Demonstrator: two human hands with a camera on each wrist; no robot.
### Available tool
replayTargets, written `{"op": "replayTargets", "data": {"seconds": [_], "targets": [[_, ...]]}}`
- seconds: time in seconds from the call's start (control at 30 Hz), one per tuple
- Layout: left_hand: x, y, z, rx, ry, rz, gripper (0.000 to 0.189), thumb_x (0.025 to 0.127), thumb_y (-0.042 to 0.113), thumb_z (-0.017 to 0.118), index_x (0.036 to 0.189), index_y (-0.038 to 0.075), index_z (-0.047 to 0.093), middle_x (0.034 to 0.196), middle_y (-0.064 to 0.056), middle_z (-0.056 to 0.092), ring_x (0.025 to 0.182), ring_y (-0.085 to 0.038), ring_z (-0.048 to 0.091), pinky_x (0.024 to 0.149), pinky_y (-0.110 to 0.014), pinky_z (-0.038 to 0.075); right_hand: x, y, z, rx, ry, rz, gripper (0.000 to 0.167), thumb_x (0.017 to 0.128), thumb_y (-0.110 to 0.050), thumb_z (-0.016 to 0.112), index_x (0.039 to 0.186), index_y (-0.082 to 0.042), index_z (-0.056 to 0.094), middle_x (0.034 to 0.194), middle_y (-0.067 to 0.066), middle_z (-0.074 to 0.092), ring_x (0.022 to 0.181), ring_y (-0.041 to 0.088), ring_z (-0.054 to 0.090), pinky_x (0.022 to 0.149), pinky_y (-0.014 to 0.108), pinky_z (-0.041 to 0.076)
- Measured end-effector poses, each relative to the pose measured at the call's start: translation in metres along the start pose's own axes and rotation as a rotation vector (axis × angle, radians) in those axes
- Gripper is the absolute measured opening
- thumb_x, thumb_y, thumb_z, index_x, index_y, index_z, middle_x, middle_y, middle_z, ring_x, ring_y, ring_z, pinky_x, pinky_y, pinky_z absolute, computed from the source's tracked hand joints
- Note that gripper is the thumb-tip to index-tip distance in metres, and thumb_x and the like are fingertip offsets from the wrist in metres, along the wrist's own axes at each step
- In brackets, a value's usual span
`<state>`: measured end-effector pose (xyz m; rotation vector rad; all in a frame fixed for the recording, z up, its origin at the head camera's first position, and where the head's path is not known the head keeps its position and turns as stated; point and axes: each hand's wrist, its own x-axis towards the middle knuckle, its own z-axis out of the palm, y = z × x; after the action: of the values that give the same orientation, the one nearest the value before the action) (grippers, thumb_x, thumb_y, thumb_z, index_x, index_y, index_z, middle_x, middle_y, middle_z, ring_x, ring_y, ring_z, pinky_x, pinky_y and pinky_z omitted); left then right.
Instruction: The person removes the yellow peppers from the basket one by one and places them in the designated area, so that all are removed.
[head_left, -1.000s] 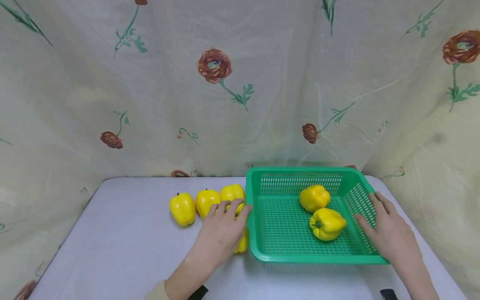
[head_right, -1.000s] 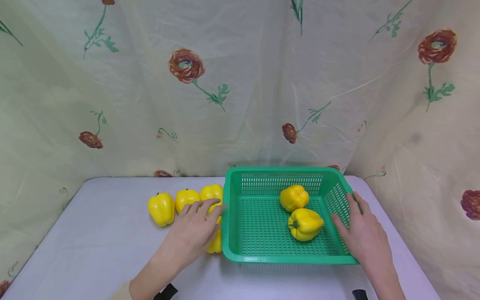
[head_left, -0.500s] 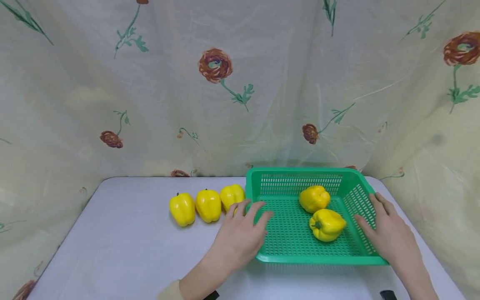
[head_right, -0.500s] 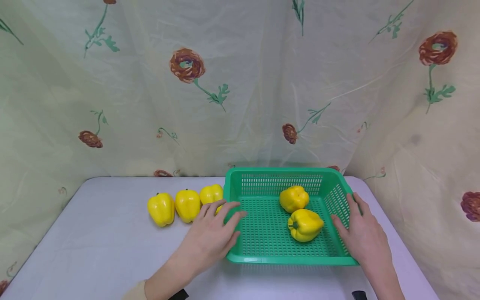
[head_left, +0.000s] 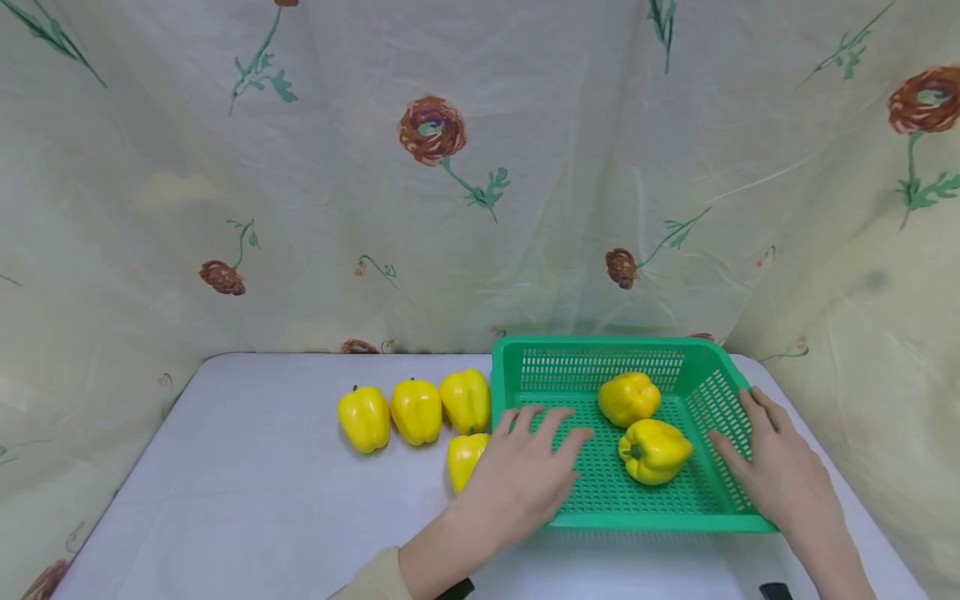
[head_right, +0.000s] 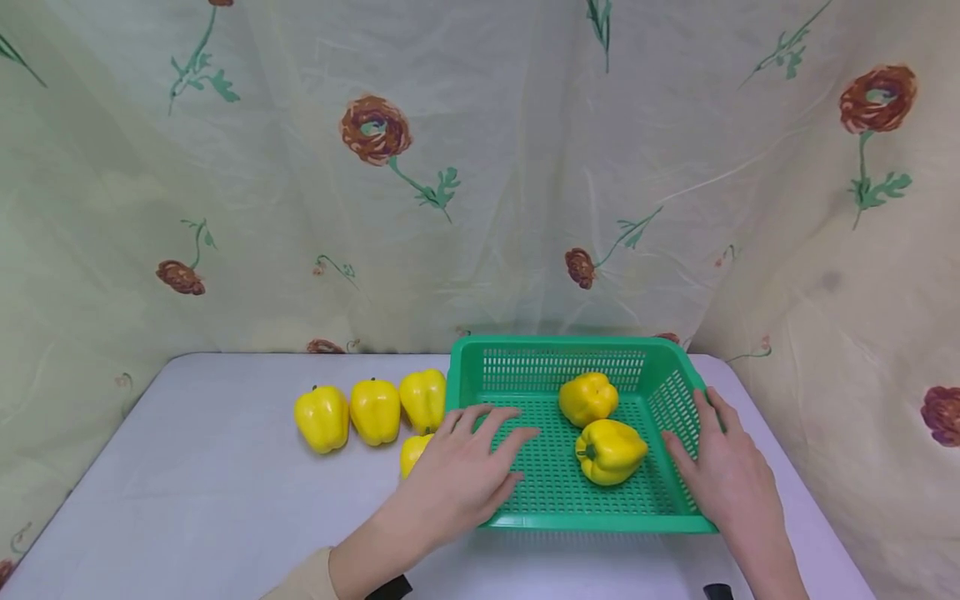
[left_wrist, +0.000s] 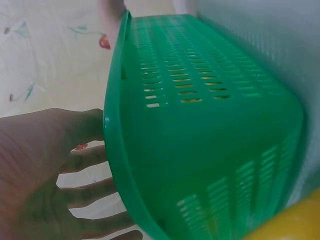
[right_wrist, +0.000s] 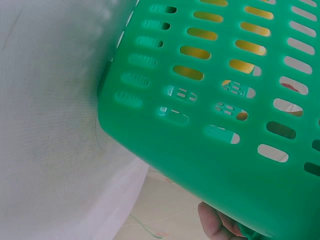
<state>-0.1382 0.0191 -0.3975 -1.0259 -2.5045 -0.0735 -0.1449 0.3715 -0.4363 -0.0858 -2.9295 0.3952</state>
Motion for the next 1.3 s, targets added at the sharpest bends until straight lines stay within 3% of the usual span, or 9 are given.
{"op": "replayTargets", "data": {"seconds": [0.2,0.5,0.93,1.3], "targets": [[0.010,0.007,0.001,-0.046,-0.074,0.002,0.046,0.102,0.047,0.073,0.143,0.029,0.062,0.148,0.000,0.064,0.134,-0.028,0.065,0.109,-0.039,0.055,-0.001,0.000,0.000,0.005,0.012,-0.007,0.082,0.108,-0.040,0.063,0.162,0.012,0.030,0.164,0.043,0.031,0.134,0.069,0.044,0.100,0.083,0.044],[0.019,0.017,0.005,-0.046,-0.106,0.017,0.046,0.102,0.049,0.071,0.143,0.029,0.062,0.147,0.001,0.064,0.131,-0.027,0.067,0.106,-0.039,0.057,-0.001,0.000,0.000,0.004,0.013,-0.007,0.082,0.108,-0.041,0.062,0.162,0.012,0.030,0.163,0.043,0.032,0.134,0.068,0.044,0.100,0.083,0.044],[0.031,0.027,0.010,-0.130,-0.256,0.025,0.057,0.104,0.053,0.067,0.153,0.030,0.053,0.157,-0.001,0.057,0.126,-0.025,0.068,0.098,-0.036,0.057,-0.001,-0.001,-0.001,0.000,0.002,0.002,0.082,0.109,-0.040,0.062,0.163,0.012,0.029,0.164,0.043,0.030,0.134,0.069,0.044,0.100,0.083,0.044],[0.049,0.036,0.019,-0.142,-0.350,0.018,0.049,0.107,0.054,0.061,0.152,0.037,0.053,0.161,0.006,0.054,0.126,-0.022,0.066,0.096,-0.034,0.055,-0.001,0.000,-0.001,0.006,0.012,-0.012,0.081,0.109,-0.040,0.062,0.162,0.012,0.030,0.163,0.043,0.032,0.134,0.068,0.044,0.099,0.083,0.044]]}}
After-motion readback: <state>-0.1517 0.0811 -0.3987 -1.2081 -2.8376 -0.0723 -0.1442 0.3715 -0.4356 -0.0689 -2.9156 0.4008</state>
